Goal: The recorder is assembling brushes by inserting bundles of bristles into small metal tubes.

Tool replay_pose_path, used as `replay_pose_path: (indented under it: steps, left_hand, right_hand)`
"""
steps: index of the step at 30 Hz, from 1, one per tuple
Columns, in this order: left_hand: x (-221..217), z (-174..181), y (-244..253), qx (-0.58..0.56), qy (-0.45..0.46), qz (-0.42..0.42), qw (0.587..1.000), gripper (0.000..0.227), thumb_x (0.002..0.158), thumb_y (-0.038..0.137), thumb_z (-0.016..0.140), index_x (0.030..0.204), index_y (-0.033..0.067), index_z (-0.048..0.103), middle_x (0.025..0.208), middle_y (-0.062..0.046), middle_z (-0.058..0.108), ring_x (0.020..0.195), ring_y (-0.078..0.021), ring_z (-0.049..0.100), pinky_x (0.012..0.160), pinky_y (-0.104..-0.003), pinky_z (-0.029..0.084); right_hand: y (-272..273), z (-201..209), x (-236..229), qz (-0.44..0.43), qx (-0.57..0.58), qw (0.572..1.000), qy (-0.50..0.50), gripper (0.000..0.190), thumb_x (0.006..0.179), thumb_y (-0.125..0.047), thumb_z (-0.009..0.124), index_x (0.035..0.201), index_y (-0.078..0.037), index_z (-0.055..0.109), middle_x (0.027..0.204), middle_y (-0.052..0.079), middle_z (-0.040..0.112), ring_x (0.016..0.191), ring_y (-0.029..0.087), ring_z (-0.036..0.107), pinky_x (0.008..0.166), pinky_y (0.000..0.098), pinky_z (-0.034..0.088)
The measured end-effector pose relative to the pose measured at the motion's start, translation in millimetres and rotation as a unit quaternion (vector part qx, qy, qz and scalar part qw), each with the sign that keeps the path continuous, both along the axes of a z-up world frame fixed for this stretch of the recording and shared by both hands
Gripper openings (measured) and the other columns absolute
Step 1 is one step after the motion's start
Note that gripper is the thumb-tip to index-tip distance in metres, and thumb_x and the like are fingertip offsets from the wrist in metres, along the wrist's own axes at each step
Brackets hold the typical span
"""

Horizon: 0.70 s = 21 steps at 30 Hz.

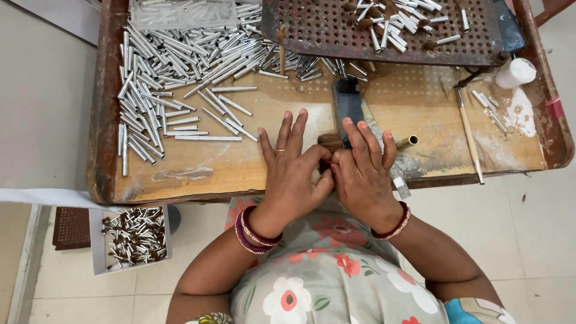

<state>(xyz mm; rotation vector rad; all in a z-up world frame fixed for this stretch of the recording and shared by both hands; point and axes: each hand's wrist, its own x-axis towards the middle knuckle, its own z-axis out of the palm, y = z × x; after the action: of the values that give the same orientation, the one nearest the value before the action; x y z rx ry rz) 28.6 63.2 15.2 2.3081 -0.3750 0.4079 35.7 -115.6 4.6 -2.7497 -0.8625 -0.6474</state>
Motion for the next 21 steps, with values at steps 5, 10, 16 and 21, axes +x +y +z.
replay_pose_path:
  steps: [5, 10, 16, 21]
  left_hand:
    - [-0.4, -4.8, -1.5, 0.007, -0.005, 0.008, 1.0, 0.018, 0.075, 0.024, 0.076, 0.09, 0.0145, 0.073, 0.16, -0.022, 0.04, 0.155, -0.0433, 0.023, 0.12, -0.073, -0.002]
    - [-1.9, 2.0, 2.9, -0.017, -0.032, -0.002, 0.999, 0.017, 0.078, 0.023, 0.076, 0.093, 0.0141, 0.074, 0.154, -0.019, 0.048, 0.152, -0.0415, 0.03, 0.121, -0.069, 0.004]
    - [-16.6, 29.6, -4.9, -0.196, -0.026, -0.093, 0.976, 0.016, 0.09, 0.02, 0.068, 0.098, 0.0063, 0.066, 0.114, -0.017, 0.062, 0.112, -0.0376, 0.058, 0.096, -0.05, 0.041]
    - [-22.0, 26.5, -28.9, -0.253, 0.021, -0.16, 0.954, 0.017, 0.106, 0.016, 0.061, 0.093, 0.0048, 0.062, 0.079, -0.013, 0.06, 0.071, -0.0321, 0.063, 0.063, -0.041, 0.047]
  right_hand:
    - [0.4, 0.2, -2.8, -0.017, 0.009, 1.0, 0.018, 0.009, 0.101, -0.017, 0.061, 0.104, -0.009, 0.061, 0.162, 0.02, 0.039, 0.152, 0.035, 0.033, 0.125, 0.0589, 0.006]
    - [-17.6, 15.7, -8.5, -0.02, 0.14, 0.99, -0.014, 0.014, 0.107, -0.018, 0.054, 0.106, -0.006, 0.061, 0.16, 0.023, 0.04, 0.154, 0.038, 0.033, 0.128, 0.0592, 0.005]
    - [-29.8, 8.3, -23.1, -0.025, 0.123, 0.975, -0.181, 0.027, 0.11, -0.028, 0.052, 0.096, -0.008, 0.065, 0.151, 0.02, 0.05, 0.15, 0.032, 0.035, 0.129, 0.055, 0.009]
    - [-31.8, 14.4, -27.8, -0.008, 0.097, 0.957, -0.273, 0.024, 0.111, -0.027, 0.059, 0.092, -0.012, 0.062, 0.143, 0.015, 0.056, 0.143, 0.031, 0.04, 0.128, 0.0545, 0.011]
